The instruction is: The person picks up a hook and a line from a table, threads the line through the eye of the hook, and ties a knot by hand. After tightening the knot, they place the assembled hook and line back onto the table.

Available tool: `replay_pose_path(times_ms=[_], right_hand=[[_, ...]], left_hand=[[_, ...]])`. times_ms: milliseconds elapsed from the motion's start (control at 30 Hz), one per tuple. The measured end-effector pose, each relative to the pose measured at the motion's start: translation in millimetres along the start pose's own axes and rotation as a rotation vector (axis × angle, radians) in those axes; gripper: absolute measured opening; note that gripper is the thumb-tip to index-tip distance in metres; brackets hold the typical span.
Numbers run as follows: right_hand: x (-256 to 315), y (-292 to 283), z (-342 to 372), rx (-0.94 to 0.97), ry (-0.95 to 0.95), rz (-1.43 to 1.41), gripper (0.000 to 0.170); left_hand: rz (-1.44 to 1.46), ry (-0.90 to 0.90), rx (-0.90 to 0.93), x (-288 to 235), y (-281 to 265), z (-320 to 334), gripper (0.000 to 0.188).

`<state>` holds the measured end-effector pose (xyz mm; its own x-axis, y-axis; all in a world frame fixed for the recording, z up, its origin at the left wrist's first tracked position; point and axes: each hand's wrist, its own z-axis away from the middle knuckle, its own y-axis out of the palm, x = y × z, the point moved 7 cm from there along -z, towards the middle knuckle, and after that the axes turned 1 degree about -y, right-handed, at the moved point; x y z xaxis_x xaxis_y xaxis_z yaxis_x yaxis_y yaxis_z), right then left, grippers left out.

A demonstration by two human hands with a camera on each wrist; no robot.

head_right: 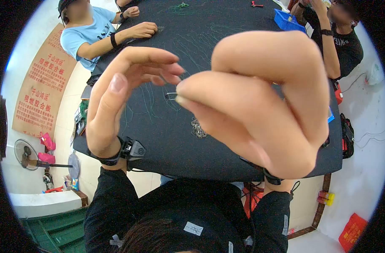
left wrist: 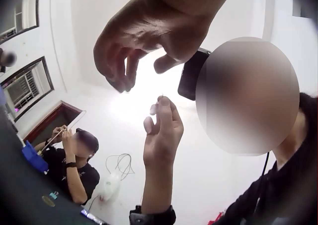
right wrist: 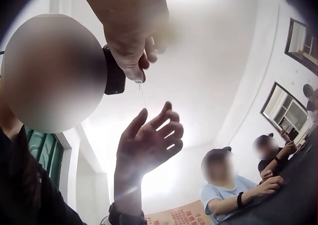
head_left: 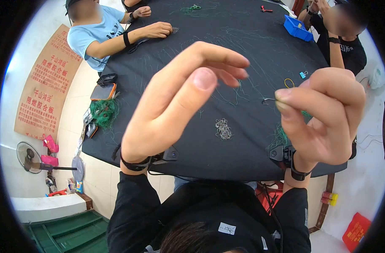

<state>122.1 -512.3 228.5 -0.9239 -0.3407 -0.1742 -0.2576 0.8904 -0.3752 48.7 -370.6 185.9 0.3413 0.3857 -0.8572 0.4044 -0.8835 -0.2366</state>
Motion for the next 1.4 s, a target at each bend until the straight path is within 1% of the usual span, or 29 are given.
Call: replay_pose_path(times_ms=[33,67,167,200,333,433,567,667,733,800,900,933,1000,1100,1133,1200,1300,1333,1400], right_hand=[[0.9,2.6,0.9,-0.018,0.002,-0.007,0.024],[1.9,5.2,2.0,-0.036,0.003,-0.014,0.025],[4.2,11.1,3.6,-0.047,-0.017,0.015,0.025],[4.8,12.7,3.2,-0.055,-0.008,0.023,0.025],[3.3,13.1,3.3,-0.055,-0.008,0.058,0.024],[0.3,10.5,4.8,-0.047,-0.015,0.048,0.023],[-3.3,2.6,2.8,0.011,-0.012,0.097,0.023],[-2.7,-4.7,0.6,0.088,-0.012,0.153,0.023],[-3.8,-7.4,0.2,0.093,-0.02,0.155,0.024],[-3.8,-8.5,0.2,0.079,-0.026,0.135,0.024],[-2.5,-7.6,-1.2,0.075,-0.048,0.109,0.024],[-1.7,-5.8,-0.5,0.066,-0.062,0.108,0.024],[-0.6,-0.9,1.9,0.016,-0.056,0.078,0.023],[-0.5,5.6,4.8,-0.062,-0.01,0.018,0.023],[-0.6,5.9,4.7,-0.058,-0.006,0.016,0.023],[-0.6,6.2,3.6,-0.037,-0.019,0.028,0.023],[-2.7,0.4,1.0,0.013,-0.039,0.075,0.023],[-2.5,-1.9,1.1,0.028,-0.027,0.092,0.023],[-3.8,-6.1,-0.6,0.065,-0.043,0.122,0.022]], left_hand=[[0.043,0.003,0.02,0.4,2.6,0.4,0.06],[0.103,0.004,0.061,1.5,8.5,1.2,0.059],[0.215,0.032,0.077,8.3,20.4,-0.9,0.053],[0.275,-0.045,0.075,9.2,21.9,-0.6,0.052],[0.413,-0.17,0.045,14.8,22.4,0.4,0.044],[0.388,-0.202,0.041,15.8,20.5,2.1,0.038],[0.33,-0.181,-0.052,15.3,15.2,0.6,0.034],[0.301,-0.169,-0.027,11.7,7.9,1.2,0.038],[0.118,-0.125,0.026,8.4,2.5,2.0,0.036],[-0.036,-0.056,0.043,6.4,1.1,0.4,0.043],[-0.226,0.085,0.006,7.4,0.0,-0.1,0.065],[-0.3,0.024,0.024,5.3,3.7,-1.3,0.079],[-0.084,0.05,0.014,7.7,14.7,-3.4,0.079],[0.126,-0.034,0.056,11.6,24.6,-3.9,0.079],[0.161,-0.075,0.104,14.0,24.1,-2.9,0.079],[0.323,-0.07,0.104,18.3,24.3,-1.3,0.062],[0.385,-0.135,-0.109,13.7,10.3,-1.1,0.042],[0.487,-0.072,-0.117,16.3,5.8,-1.1,0.032],[0.43,-0.037,-0.105,15.0,0.7,-1.5,0.033]])
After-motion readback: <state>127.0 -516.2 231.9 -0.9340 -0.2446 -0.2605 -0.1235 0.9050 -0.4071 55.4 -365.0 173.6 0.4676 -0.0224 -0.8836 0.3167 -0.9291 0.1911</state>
